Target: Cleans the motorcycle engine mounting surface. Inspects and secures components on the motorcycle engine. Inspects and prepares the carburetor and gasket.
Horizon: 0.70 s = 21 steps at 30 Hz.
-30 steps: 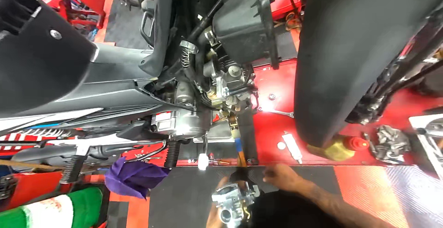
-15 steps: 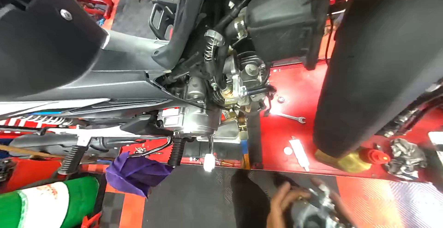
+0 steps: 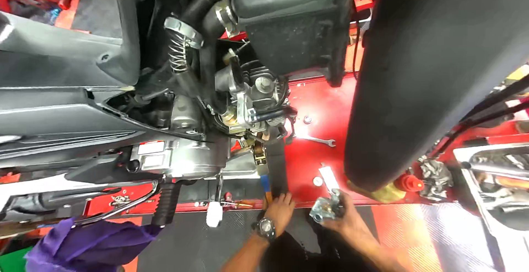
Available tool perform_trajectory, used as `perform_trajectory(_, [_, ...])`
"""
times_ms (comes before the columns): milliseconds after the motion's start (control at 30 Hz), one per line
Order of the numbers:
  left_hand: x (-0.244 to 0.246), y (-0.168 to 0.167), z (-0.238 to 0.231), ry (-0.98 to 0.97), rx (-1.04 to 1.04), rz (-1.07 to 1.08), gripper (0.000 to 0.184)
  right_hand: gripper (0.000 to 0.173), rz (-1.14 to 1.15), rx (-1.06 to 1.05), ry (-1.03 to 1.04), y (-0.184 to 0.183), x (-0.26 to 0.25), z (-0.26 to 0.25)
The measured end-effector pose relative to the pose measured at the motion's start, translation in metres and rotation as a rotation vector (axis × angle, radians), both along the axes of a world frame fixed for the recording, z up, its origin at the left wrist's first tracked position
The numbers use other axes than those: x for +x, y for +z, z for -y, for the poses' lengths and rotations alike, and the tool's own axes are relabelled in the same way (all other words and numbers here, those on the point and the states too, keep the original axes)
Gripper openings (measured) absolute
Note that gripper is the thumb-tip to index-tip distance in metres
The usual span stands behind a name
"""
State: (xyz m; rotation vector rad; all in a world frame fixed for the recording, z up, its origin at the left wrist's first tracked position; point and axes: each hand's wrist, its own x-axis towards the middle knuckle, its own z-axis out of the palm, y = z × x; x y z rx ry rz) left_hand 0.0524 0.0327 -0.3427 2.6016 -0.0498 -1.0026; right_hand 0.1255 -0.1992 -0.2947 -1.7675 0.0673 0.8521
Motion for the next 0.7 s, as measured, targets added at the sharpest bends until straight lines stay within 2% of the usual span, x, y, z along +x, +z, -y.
perform_trajectory(33, [0.008,-0.006,0.000,-0.047,0.043,-0.089,0.040,0.110,0.028,-0.107,0.026,-0.017,0.006,-0.010])
perform_trajectory(100, [0.013,-0.018,-0.001,-0.089,0.082,-0.135,0.039,0.110,0.065,-0.242,0.085,-0.047,0.019,-0.029])
perform_trajectory(233, [0.017,-0.020,-0.001,-0.081,0.097,-0.146,0.039,0.106,0.050,-0.184,0.179,-0.081,0.047,-0.054])
perform_trajectory(433, [0.017,-0.024,-0.005,-0.021,0.079,-0.159,0.040,0.104,-0.099,0.008,0.228,-0.090,0.066,-0.078])
perform_trajectory(700, [0.024,-0.018,-0.009,-0.006,0.023,-0.195,0.042,0.100,-0.139,-0.025,0.308,-0.093,0.076,-0.084])
